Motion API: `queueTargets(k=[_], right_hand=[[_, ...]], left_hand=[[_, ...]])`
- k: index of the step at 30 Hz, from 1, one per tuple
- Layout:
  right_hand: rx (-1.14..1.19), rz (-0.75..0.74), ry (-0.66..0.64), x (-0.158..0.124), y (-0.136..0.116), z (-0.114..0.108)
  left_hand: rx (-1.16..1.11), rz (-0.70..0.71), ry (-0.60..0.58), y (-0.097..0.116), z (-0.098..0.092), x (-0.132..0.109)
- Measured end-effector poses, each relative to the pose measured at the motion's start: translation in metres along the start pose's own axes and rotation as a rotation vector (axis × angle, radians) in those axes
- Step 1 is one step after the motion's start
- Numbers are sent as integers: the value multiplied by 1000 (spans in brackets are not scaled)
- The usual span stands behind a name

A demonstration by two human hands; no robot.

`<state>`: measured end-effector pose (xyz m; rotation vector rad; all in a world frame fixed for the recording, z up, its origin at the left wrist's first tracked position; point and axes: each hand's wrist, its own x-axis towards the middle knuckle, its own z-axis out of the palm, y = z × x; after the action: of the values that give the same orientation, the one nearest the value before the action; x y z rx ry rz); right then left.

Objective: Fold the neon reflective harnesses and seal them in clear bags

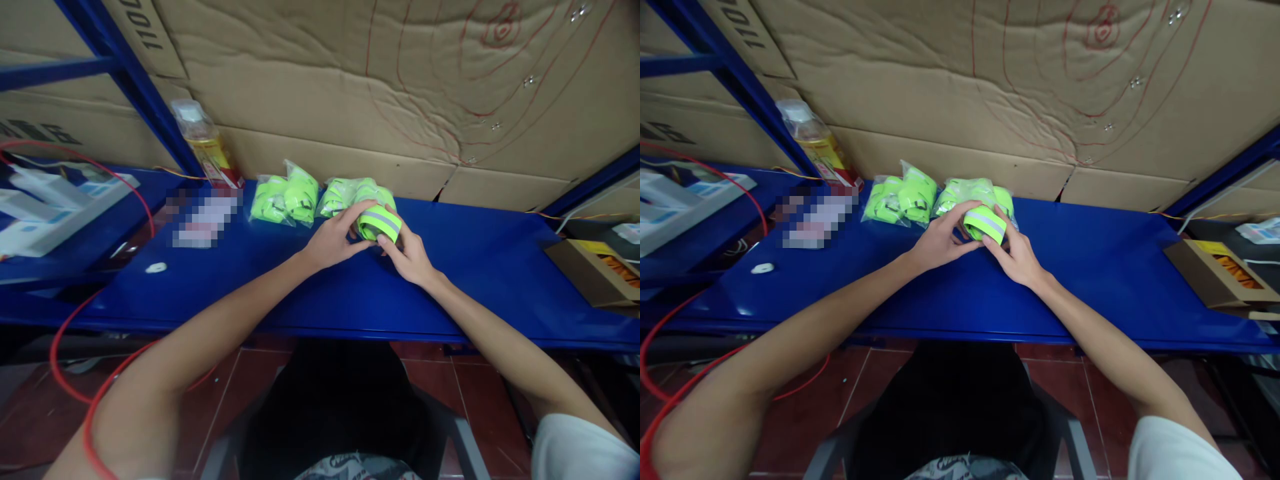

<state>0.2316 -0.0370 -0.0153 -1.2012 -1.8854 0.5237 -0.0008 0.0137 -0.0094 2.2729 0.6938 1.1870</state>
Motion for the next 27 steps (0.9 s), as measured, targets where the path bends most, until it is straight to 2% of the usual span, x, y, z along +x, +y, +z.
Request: queueTargets(k=[4,9,17,23,27], right_hand=[[-34,-35,-19,-2,-8,0],[-128,-32,75,-6,-13,-4],[-198,-196,35,-4,-9,-4],[-183,-226,25,0,5,-12],[-247,-254,54,2,7,-16]], left_hand=[[86,-51,118,-6,5,-2],[143,-142,199,-3,7,-2],[283,-178,120,-5,6,-2],[396,-14,-36,-6,-9,0],[379,43,25,-8,-14,2]])
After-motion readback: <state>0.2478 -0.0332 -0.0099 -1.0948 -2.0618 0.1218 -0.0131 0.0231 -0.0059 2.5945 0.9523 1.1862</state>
